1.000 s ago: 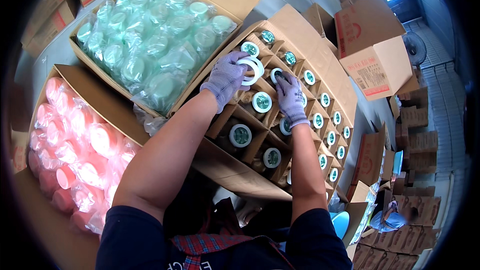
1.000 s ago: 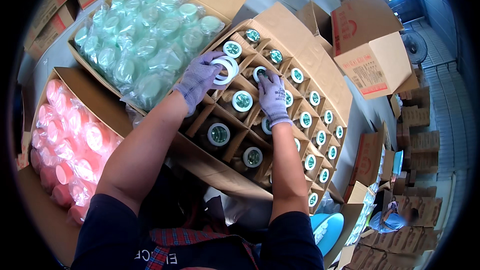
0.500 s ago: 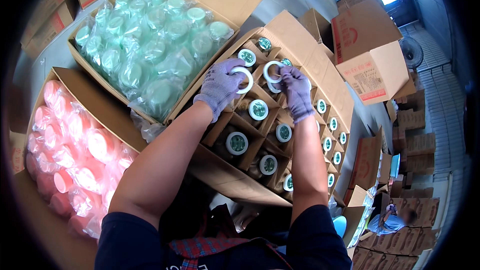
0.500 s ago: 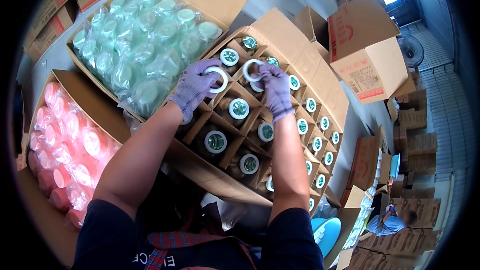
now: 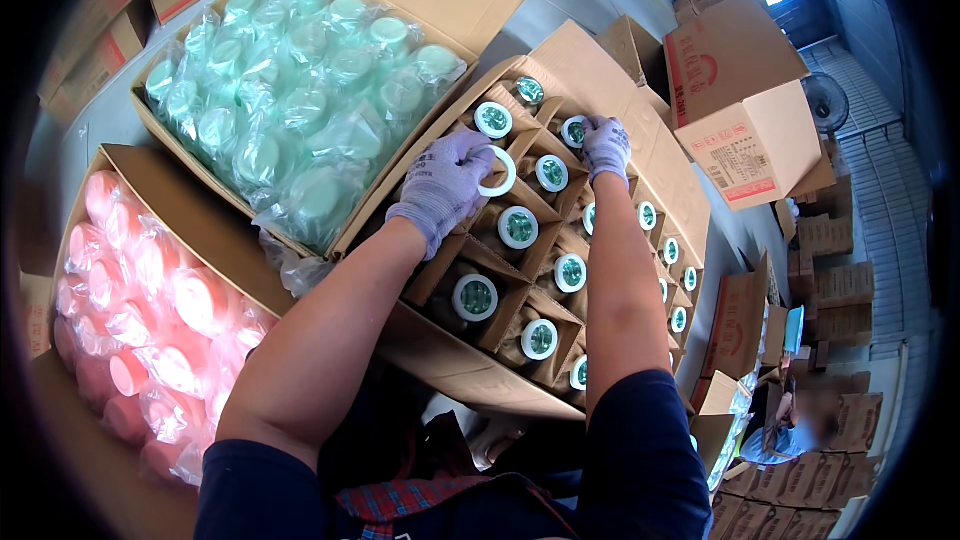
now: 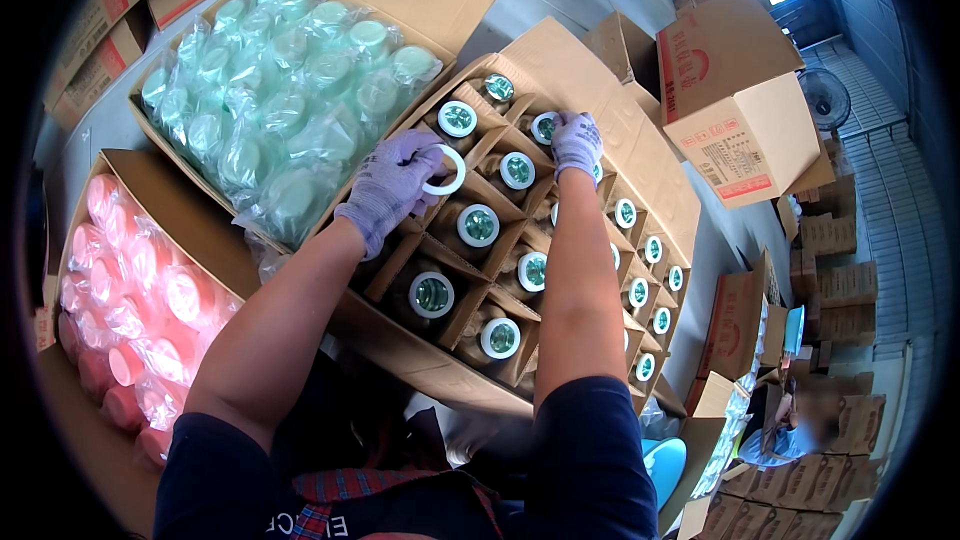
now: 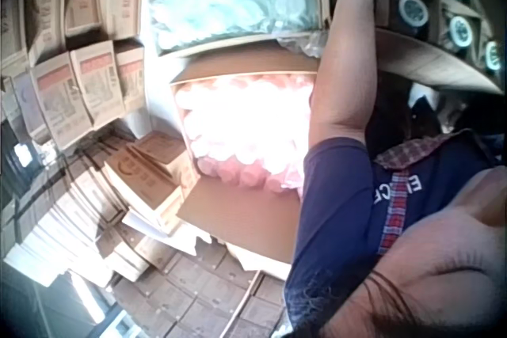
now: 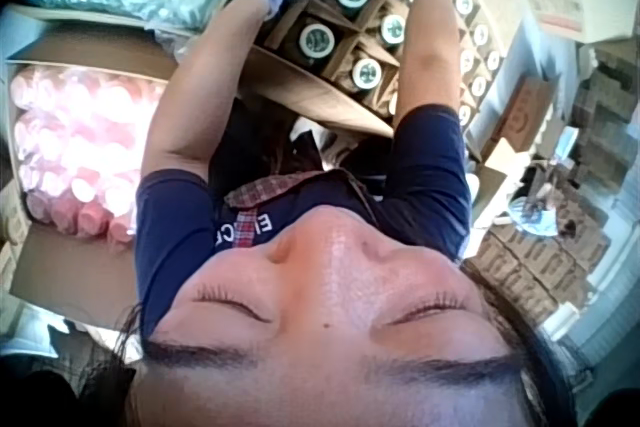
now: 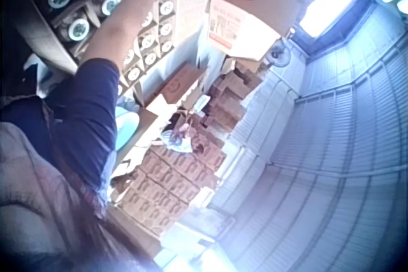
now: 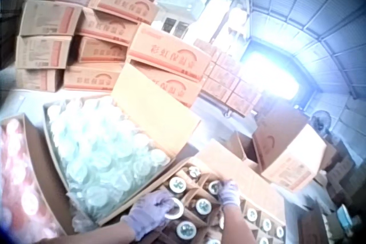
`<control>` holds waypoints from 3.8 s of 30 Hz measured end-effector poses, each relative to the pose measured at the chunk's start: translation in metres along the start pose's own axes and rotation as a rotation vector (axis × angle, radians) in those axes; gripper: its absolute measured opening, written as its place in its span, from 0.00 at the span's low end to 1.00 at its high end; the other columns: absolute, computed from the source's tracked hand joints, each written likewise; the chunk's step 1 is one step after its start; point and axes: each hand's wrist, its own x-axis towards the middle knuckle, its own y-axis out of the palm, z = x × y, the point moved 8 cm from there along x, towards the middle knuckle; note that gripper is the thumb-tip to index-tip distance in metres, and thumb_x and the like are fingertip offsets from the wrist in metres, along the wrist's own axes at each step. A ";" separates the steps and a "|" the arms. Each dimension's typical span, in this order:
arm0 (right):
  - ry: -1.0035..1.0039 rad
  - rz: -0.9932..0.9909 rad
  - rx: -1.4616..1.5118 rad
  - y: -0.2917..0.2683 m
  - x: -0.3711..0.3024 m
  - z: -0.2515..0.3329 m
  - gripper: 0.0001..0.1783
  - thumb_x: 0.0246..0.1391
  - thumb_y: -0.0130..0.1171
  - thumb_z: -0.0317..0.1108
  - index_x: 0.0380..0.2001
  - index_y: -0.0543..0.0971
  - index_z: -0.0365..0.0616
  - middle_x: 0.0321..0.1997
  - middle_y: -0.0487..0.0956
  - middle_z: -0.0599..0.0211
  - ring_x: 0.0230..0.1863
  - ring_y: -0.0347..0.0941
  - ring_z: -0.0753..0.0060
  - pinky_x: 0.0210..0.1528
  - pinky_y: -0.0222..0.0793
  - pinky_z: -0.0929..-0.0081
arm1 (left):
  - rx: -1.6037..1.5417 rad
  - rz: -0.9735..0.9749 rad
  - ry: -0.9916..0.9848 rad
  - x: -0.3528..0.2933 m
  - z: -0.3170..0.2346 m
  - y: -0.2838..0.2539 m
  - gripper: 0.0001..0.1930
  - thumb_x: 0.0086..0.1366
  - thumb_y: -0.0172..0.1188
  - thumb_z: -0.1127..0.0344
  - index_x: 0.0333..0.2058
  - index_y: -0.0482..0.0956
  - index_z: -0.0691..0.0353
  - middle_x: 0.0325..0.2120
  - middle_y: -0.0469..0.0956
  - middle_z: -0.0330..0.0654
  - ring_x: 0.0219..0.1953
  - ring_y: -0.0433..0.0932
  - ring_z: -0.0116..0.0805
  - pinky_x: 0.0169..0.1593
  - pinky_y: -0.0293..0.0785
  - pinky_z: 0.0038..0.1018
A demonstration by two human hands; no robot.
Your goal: The person places white plastic rings onto small green jars arranged in a cardboard tray. They then pick up a pink pitcher, insert a filter and a lid, and wrap the assembled unit in a clear plastic bag.
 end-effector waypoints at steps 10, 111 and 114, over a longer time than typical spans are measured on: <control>-0.136 0.018 0.105 0.003 -0.001 0.007 0.17 0.56 0.57 0.46 0.46 0.81 0.53 0.48 0.76 0.53 0.51 0.73 0.50 0.54 0.69 0.61 | 0.430 -0.110 0.331 0.001 -0.012 0.001 0.16 0.63 0.59 0.63 0.46 0.80 0.65 0.40 0.81 0.49 0.42 0.79 0.40 0.47 0.74 0.30; -0.042 0.057 1.309 0.012 0.022 0.082 0.06 0.54 0.57 0.23 0.35 0.79 0.42 0.28 0.78 0.68 0.28 0.73 0.77 0.32 0.72 0.75 | 0.376 -0.095 0.344 0.017 0.006 0.009 0.16 0.52 0.64 0.63 0.38 0.70 0.58 0.35 0.78 0.49 0.39 0.78 0.53 0.45 0.72 0.42; -0.048 0.008 0.768 0.026 0.043 0.086 0.09 0.53 0.56 0.25 0.37 0.82 0.41 0.33 0.82 0.64 0.32 0.77 0.75 0.38 0.75 0.72 | 0.536 -0.103 0.344 0.002 -0.007 0.005 0.14 0.55 0.58 0.70 0.42 0.71 0.60 0.36 0.77 0.49 0.41 0.78 0.48 0.46 0.73 0.37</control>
